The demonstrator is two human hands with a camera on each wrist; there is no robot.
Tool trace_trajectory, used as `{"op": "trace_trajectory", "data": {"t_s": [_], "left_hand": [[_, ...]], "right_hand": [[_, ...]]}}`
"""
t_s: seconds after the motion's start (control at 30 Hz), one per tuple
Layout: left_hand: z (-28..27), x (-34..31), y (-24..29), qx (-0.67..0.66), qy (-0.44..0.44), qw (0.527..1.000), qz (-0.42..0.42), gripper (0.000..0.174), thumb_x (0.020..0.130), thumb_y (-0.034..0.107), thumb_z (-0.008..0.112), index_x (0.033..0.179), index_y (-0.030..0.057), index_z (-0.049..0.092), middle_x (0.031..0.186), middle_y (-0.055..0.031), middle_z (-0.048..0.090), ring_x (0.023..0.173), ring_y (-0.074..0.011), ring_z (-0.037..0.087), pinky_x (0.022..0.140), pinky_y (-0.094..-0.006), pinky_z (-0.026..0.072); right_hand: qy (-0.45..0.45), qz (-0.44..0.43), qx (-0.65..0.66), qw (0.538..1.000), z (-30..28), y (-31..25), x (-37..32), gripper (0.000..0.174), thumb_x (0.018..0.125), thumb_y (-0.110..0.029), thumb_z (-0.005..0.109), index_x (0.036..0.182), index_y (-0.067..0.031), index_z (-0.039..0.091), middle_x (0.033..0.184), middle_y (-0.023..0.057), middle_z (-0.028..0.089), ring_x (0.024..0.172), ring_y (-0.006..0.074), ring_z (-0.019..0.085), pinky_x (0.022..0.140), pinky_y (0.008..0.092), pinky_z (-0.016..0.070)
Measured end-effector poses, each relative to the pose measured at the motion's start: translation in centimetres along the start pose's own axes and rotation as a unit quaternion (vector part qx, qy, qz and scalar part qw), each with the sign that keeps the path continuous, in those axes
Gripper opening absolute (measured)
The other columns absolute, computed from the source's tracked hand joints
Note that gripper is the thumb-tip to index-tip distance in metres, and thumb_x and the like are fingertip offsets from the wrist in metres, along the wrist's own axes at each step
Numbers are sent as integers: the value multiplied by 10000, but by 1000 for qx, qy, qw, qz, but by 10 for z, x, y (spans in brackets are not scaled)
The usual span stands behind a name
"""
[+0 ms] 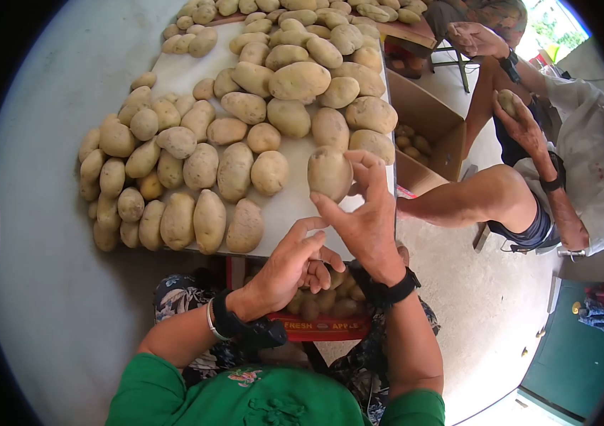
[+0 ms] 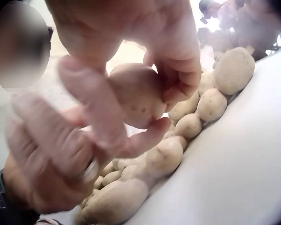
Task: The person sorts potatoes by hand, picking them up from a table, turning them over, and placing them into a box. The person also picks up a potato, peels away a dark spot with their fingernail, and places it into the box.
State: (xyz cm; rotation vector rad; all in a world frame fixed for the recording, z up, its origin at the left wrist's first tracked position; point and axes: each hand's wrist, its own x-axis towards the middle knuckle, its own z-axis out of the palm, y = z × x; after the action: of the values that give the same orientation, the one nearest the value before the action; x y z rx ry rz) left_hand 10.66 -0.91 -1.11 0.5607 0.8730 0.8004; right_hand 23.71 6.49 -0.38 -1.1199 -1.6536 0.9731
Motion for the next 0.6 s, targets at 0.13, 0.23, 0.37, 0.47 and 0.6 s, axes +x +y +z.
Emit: {"op": "trace_trajectory", "data": {"t_s": [0.13, 0.23, 0.37, 0.47, 0.6], "left_hand": [[-2, -4, -1, 3, 1, 1000, 31, 424, 972, 346, 396, 1294, 82, 317, 892, -117, 597, 633, -103, 561, 556, -214, 439], [-6, -6, -1, -1, 18, 999, 34, 402, 968, 300, 411, 1294, 84, 317, 899, -106, 598, 658, -94, 559, 576, -207, 447], [-11, -10, 0, -2, 22, 999, 27, 390, 950, 238, 443, 1290, 83, 329, 917, -96, 602, 696, -85, 556, 598, -206, 453], [-10, -16, -1, 8, 3, 1000, 30, 390, 941, 221, 460, 1285, 81, 340, 927, -91, 606, 712, -89, 557, 613, -215, 454], [-8, -24, 0, 20, -23, 999, 26, 374, 935, 207, 477, 1267, 74, 372, 927, -78, 616, 725, -93, 556, 632, -226, 451]], "right_hand": [[15, -19, -210, 977, 16, -2, 10, 605, 691, -122, 769, 1179, -33, 421, 987, 184, 582, 822, 324, 601, 691, 378, 489], [-32, -21, -280, 959, 23, 24, 10, 469, 715, -92, 725, 1081, -31, 438, 983, 214, 578, 872, 405, 575, 688, 436, 482], [-43, -9, -270, 962, 22, 20, 14, 457, 712, -92, 722, 1052, -31, 424, 939, 215, 575, 862, 406, 574, 673, 445, 481], [-33, 23, -304, 952, 19, 17, 14, 412, 706, -99, 726, 1015, -25, 463, 884, 200, 576, 822, 397, 573, 650, 446, 472], [-43, 4, -253, 966, 20, 21, 19, 236, 707, -94, 711, 849, -8, 543, 844, 190, 577, 761, 378, 563, 634, 427, 456]]}}
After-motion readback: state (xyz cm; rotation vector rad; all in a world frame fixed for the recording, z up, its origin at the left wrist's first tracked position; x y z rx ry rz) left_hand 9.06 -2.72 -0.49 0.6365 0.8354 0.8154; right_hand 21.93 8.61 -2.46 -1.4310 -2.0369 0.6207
